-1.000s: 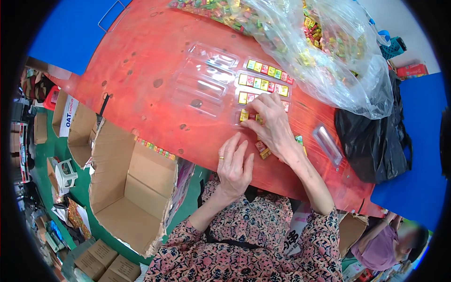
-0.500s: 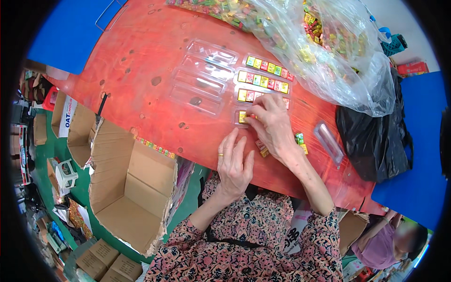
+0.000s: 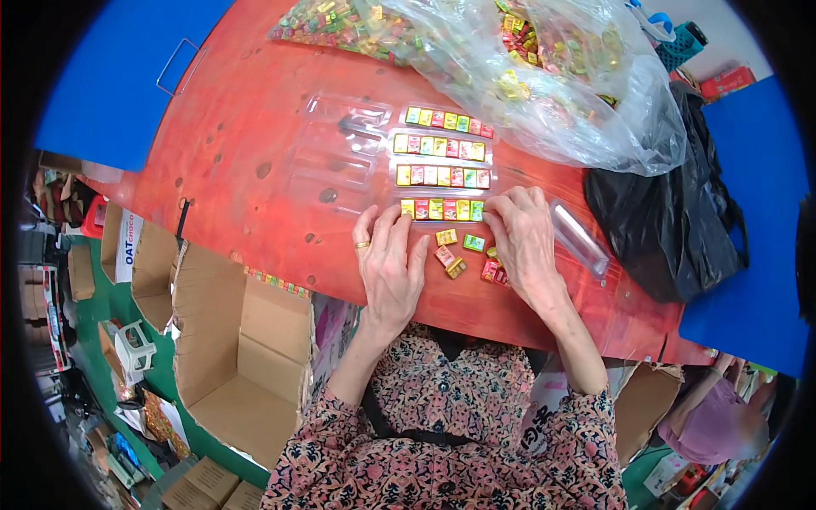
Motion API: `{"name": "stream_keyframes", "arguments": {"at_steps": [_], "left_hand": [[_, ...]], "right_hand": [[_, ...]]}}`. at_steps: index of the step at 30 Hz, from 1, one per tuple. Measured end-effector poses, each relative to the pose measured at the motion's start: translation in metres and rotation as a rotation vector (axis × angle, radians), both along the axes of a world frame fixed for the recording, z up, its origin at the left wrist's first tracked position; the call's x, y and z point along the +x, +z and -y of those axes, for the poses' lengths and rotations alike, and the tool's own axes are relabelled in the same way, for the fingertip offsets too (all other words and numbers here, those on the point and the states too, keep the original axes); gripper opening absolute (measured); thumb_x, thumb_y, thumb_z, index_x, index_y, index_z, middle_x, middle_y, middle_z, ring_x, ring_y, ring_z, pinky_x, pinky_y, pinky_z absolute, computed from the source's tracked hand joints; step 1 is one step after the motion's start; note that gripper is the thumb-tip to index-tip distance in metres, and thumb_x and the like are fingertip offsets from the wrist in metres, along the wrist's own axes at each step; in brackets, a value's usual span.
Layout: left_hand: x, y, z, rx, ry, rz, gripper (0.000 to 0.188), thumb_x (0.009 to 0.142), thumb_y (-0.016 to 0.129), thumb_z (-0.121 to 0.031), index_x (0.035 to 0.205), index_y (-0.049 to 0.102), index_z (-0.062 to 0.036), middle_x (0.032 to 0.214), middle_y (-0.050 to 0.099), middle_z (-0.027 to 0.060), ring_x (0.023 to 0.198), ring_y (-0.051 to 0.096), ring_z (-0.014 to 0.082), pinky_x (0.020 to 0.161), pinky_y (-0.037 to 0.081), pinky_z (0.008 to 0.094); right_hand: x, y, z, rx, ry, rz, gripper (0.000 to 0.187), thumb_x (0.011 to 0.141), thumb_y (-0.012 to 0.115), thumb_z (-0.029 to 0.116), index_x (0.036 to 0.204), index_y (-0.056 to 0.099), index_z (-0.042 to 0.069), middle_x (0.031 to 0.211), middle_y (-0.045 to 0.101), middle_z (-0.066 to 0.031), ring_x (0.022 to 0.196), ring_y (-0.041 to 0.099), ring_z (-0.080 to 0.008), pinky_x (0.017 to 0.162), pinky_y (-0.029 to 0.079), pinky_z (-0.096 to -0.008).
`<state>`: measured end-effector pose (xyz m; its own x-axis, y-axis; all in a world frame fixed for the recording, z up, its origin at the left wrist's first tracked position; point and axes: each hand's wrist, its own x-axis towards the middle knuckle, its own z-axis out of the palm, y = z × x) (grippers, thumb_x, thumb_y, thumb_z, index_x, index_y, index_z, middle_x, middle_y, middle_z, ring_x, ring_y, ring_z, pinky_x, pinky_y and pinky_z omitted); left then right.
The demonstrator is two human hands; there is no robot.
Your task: Sorting small colorful packets into rows on a table and placing them into plastic bags.
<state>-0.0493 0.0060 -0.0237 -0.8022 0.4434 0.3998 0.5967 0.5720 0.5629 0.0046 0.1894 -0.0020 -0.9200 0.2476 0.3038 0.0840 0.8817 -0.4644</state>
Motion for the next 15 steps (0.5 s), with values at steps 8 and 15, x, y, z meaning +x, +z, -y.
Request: {"name": "stream_keyframes", "arguments": {"at_steps": [8,15], "left_hand": [[-0.002,-0.001,-0.004,-0.005,-0.028,-0.019,0.028,0.079,0.068,-0.008,0.103,0.061,0.0061,0.113,0.057,0.0179,0.117,0.044,0.0404,0.099,0.036,0.0468],[-0.001,-0.004,-0.005,0.016,-0.054,-0.028,0.028,0.077,0.069,-0.006,0.102,0.062,0.0054,0.113,0.057,0.0173,0.117,0.045,0.0403,0.099,0.037,0.0465]], "right_hand": [[0.003,-0.009,-0.002,0.007,-0.067,-0.006,0.01,0.076,0.066,0.002,0.086,0.063,0.002,0.081,0.057,-0.0109,0.082,0.05,-0.0294,0.074,0.042,-0.0392],[0.002,-0.011,-0.004,-0.063,-0.046,-0.025,0.01,0.076,0.065,0.0,0.086,0.063,0.0,0.08,0.058,-0.0134,0.081,0.051,-0.0313,0.072,0.043,-0.0401]]}}
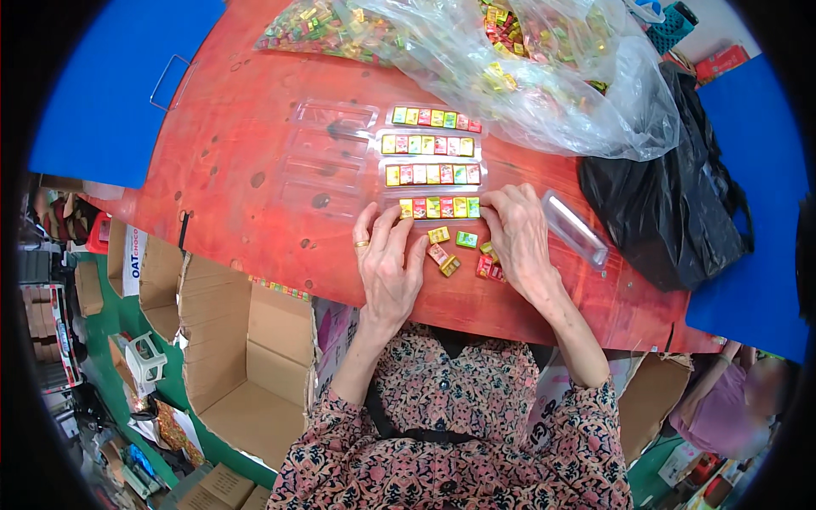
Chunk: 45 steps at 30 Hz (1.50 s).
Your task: Sorting small colorful packets into rows on a table and placing them into plastic bags.
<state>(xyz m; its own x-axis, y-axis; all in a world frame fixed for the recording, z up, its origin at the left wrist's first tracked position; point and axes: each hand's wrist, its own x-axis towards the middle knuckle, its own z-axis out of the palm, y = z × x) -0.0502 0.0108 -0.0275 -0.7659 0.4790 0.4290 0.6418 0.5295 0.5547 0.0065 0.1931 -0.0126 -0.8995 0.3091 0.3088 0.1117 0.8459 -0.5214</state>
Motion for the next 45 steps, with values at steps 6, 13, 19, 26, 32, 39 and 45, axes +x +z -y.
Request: {"name": "stream_keyframes", "arguments": {"at_steps": [6,13,19,26,32,39,45], "left_hand": [[0.003,-0.001,0.001,0.036,0.025,0.004,0.029,0.076,0.071,-0.005,0.102,0.063,0.0047,0.115,0.058,0.0166,0.119,0.045,0.0395,0.098,0.038,0.0462],[0.0,-0.002,0.002,0.057,0.02,0.009,0.027,0.078,0.07,-0.007,0.103,0.063,0.0017,0.117,0.059,0.0149,0.119,0.045,0.0383,0.099,0.037,0.0458],[0.0,0.0,-0.005,0.009,0.015,-0.003,0.025,0.08,0.068,-0.006,0.103,0.063,0.0014,0.114,0.061,0.0144,0.119,0.046,0.0382,0.1,0.038,0.0457],[0.001,-0.004,0.001,-0.021,0.031,-0.023,0.026,0.08,0.068,-0.006,0.104,0.063,0.0015,0.114,0.061,0.0141,0.12,0.046,0.0378,0.1,0.038,0.0457],[0.001,-0.005,-0.001,-0.017,0.033,-0.015,0.027,0.08,0.068,-0.006,0.105,0.062,0.0014,0.114,0.061,0.0139,0.12,0.045,0.0378,0.1,0.038,0.0462],[0.0,-0.005,0.0,-0.018,0.034,-0.018,0.027,0.08,0.068,-0.005,0.105,0.062,0.0008,0.115,0.061,0.0136,0.12,0.046,0.0376,0.1,0.038,0.0459],[0.001,-0.002,0.001,-0.016,0.019,-0.043,0.025,0.08,0.069,-0.006,0.103,0.064,0.0001,0.114,0.061,0.0132,0.12,0.046,0.037,0.1,0.038,0.045]], "right_hand": [[0.006,0.021,-0.012,-0.219,0.043,-0.071,0.005,0.085,0.061,0.003,0.086,0.063,-0.002,0.079,0.059,-0.0092,0.078,0.052,-0.0258,0.072,0.044,-0.0345],[0.046,0.139,0.003,-1.856,0.992,-0.597,0.059,0.101,0.022,0.051,0.065,0.051,0.013,0.065,0.051,0.0001,0.061,0.04,-0.0147,0.072,0.038,-0.0349],[0.063,0.19,0.018,-1.98,1.525,-0.531,0.07,0.103,0.016,0.042,0.042,0.03,0.009,0.049,0.034,-0.008,0.048,0.047,-0.0225,0.063,0.055,-0.0491],[0.069,0.187,0.037,-1.994,1.363,-0.74,0.07,0.103,0.019,0.042,0.042,0.031,0.009,0.048,0.034,-0.0062,0.046,0.044,-0.0206,0.058,0.055,-0.0481],[0.063,0.181,0.039,-1.913,1.428,-0.924,0.071,0.103,0.022,0.039,0.041,0.034,0.008,0.047,0.037,-0.008,0.043,0.045,-0.0211,0.051,0.054,-0.0458],[0.054,0.183,0.045,-1.993,1.421,-1.002,0.071,0.104,0.021,0.035,0.042,0.039,0.004,0.046,0.04,-0.0131,0.04,0.045,-0.0247,0.046,0.053,-0.0431],[0.055,0.181,0.041,-1.932,1.342,-1.029,0.073,0.104,0.016,0.032,0.043,0.041,0.003,0.051,0.045,-0.0149,0.046,0.049,-0.0265,0.053,0.056,-0.0441]]}}
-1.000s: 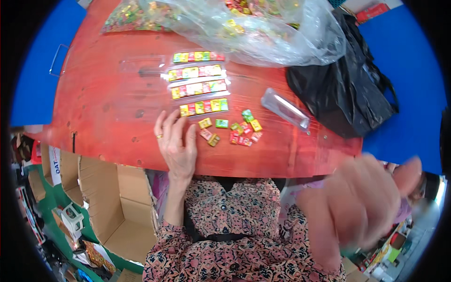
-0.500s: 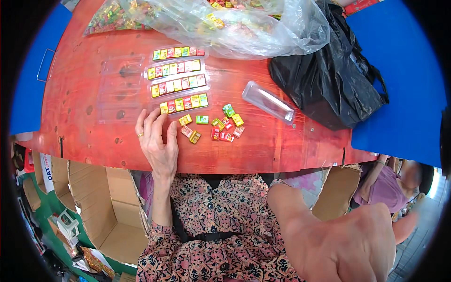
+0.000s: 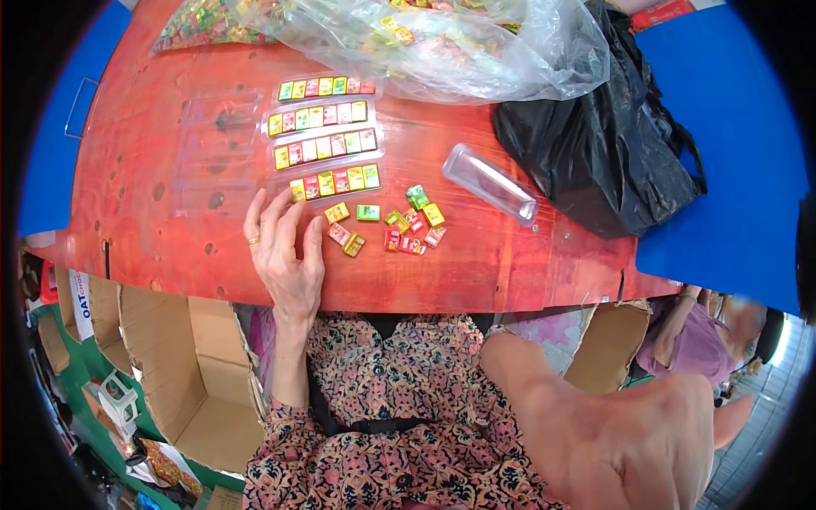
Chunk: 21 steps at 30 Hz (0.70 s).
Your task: Sorting small colorful packets into rows on a table and placing them into plastic bags.
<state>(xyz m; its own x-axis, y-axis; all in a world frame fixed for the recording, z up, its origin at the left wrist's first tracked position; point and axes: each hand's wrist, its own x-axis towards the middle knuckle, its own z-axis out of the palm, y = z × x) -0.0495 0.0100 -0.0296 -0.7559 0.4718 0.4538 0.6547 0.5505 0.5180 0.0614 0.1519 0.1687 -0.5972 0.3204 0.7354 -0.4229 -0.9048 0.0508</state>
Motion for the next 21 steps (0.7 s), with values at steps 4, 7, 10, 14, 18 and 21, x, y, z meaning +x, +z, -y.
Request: {"name": "stream_keyframes", "arguments": {"at_steps": [4,7,10,14,18,21], "left_hand": [[0.0,0.002,-0.004,0.025,-0.03,-0.031,0.024,0.077,0.071,-0.005,0.1,0.065,-0.0004,0.113,0.062,0.0118,0.119,0.047,0.0359,0.099,0.039,0.0437],[-0.002,0.011,-0.01,-0.007,-0.181,-0.067,0.029,0.07,0.075,-0.006,0.097,0.067,-0.0025,0.106,0.063,0.0087,0.112,0.05,0.0327,0.095,0.04,0.0416],[-0.009,0.017,-0.02,-0.119,-0.351,-0.077,0.032,0.068,0.075,-0.009,0.098,0.066,-0.0042,0.102,0.063,0.0075,0.108,0.051,0.0308,0.092,0.041,0.0406],[-0.014,0.019,-0.035,-0.221,-0.529,-0.072,0.028,0.067,0.075,-0.009,0.093,0.065,-0.0053,0.093,0.058,0.0067,0.103,0.051,0.0302,0.088,0.042,0.0415],[-0.015,0.017,-0.043,-0.284,-0.553,-0.08,0.024,0.067,0.074,-0.008,0.087,0.061,-0.0045,0.09,0.056,0.007,0.101,0.05,0.03,0.087,0.041,0.0419],[-0.016,0.022,-0.047,-0.267,-0.567,-0.109,0.022,0.065,0.074,-0.007,0.079,0.058,-0.0027,0.09,0.055,0.0096,0.101,0.051,0.0294,0.085,0.042,0.0423]], "right_hand": [[0.009,0.003,-0.007,0.124,-0.001,0.033,0.076,0.104,0.015,0.033,0.044,0.046,-0.001,0.052,0.047,-0.0162,0.046,0.05,-0.0277,0.054,0.057,-0.0437],[0.006,-0.002,-0.017,0.192,0.005,-0.109,0.076,0.104,0.016,0.033,0.045,0.048,-0.003,0.052,0.047,-0.0171,0.046,0.05,-0.029,0.056,0.058,-0.0449],[0.007,-0.003,-0.014,0.156,-0.013,-0.107,0.076,0.104,0.016,0.032,0.046,0.048,-0.003,0.052,0.047,-0.017,0.046,0.05,-0.0292,0.056,0.058,-0.0451],[0.007,0.003,-0.011,0.102,-0.04,-0.114,0.075,0.104,0.017,0.032,0.046,0.047,-0.003,0.052,0.046,-0.0169,0.047,0.05,-0.0296,0.057,0.058,-0.0452],[0.021,0.007,-0.015,0.226,-0.021,-0.012,0.074,0.104,0.016,0.032,0.047,0.047,-0.002,0.053,0.046,-0.0156,0.048,0.051,-0.0277,0.058,0.058,-0.0455],[0.027,-0.001,-0.023,0.279,-0.004,-0.024,0.073,0.104,0.017,0.034,0.046,0.046,0.0,0.053,0.047,-0.0138,0.048,0.051,-0.026,0.059,0.057,-0.0469]]}}
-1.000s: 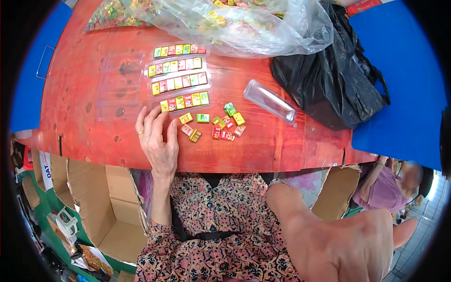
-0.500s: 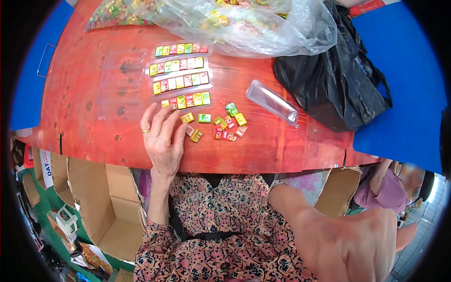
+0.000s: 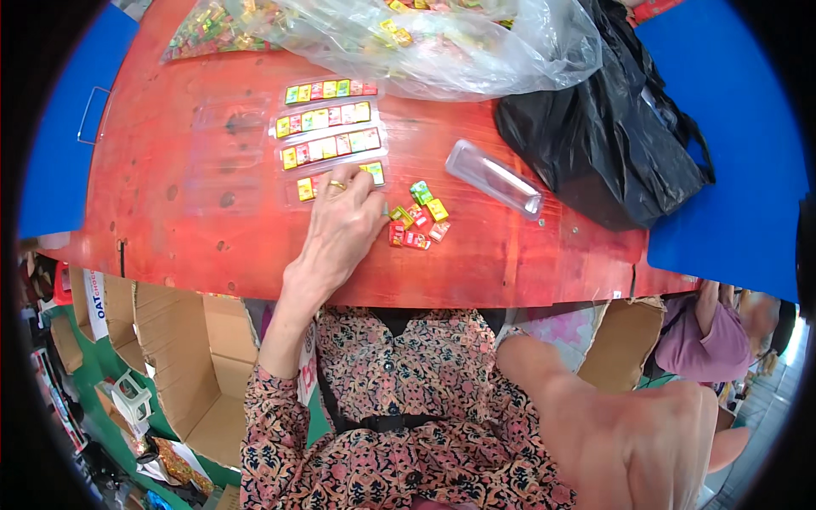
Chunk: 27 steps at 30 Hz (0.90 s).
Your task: Sorting small colorful packets into rows on a table and placing them into plastic bags.
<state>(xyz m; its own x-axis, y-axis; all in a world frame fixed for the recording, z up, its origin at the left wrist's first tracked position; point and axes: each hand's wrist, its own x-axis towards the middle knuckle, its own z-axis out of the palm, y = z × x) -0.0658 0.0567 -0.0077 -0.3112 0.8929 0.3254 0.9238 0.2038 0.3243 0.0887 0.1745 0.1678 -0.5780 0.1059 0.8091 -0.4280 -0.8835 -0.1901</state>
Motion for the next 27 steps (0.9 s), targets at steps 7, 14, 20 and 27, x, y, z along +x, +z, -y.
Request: {"name": "stream_keyframes", "arguments": {"at_steps": [7,14,20,27], "left_hand": [[-0.03,0.019,0.035,0.234,0.399,0.174,0.026,0.068,0.073,-0.002,0.091,0.061,-0.0022,0.076,0.056,0.0105,0.081,0.052,0.0282,0.072,0.042,0.0399],[-0.039,0.004,0.046,0.162,0.483,0.097,0.019,0.07,0.072,-0.004,0.086,0.061,-0.0026,0.074,0.057,0.0108,0.078,0.05,0.0302,0.073,0.039,0.0406],[-0.033,0.001,0.048,0.109,0.517,0.065,0.015,0.072,0.073,-0.008,0.081,0.064,-0.0019,0.072,0.057,0.011,0.075,0.052,0.0275,0.068,0.042,0.0386],[-0.035,-0.005,0.053,0.192,0.522,0.069,0.013,0.073,0.072,-0.005,0.082,0.063,-0.0017,0.077,0.059,0.0103,0.08,0.053,0.0289,0.072,0.042,0.0394]], "right_hand": [[0.007,-0.045,-0.029,0.372,-0.593,0.213,0.071,0.097,0.023,0.061,0.054,0.05,0.011,0.059,0.05,0.0023,0.058,0.042,-0.017,0.07,0.041,-0.0402],[-0.003,-0.07,-0.012,0.223,-0.63,0.562,0.07,0.099,0.026,0.056,0.044,0.041,0.016,0.047,0.038,0.0051,0.057,0.029,-0.0131,0.069,0.031,-0.0361],[-0.003,-0.087,-0.016,0.216,-0.709,0.602,0.068,0.101,0.016,0.05,0.05,0.042,0.014,0.05,0.042,0.0028,0.055,0.034,-0.0163,0.07,0.038,-0.0379],[-0.007,-0.103,-0.016,0.248,-0.717,0.842,0.064,0.104,0.02,0.041,0.049,0.039,0.014,0.048,0.035,0.0026,0.057,0.031,-0.0151,0.07,0.035,-0.035]]}}
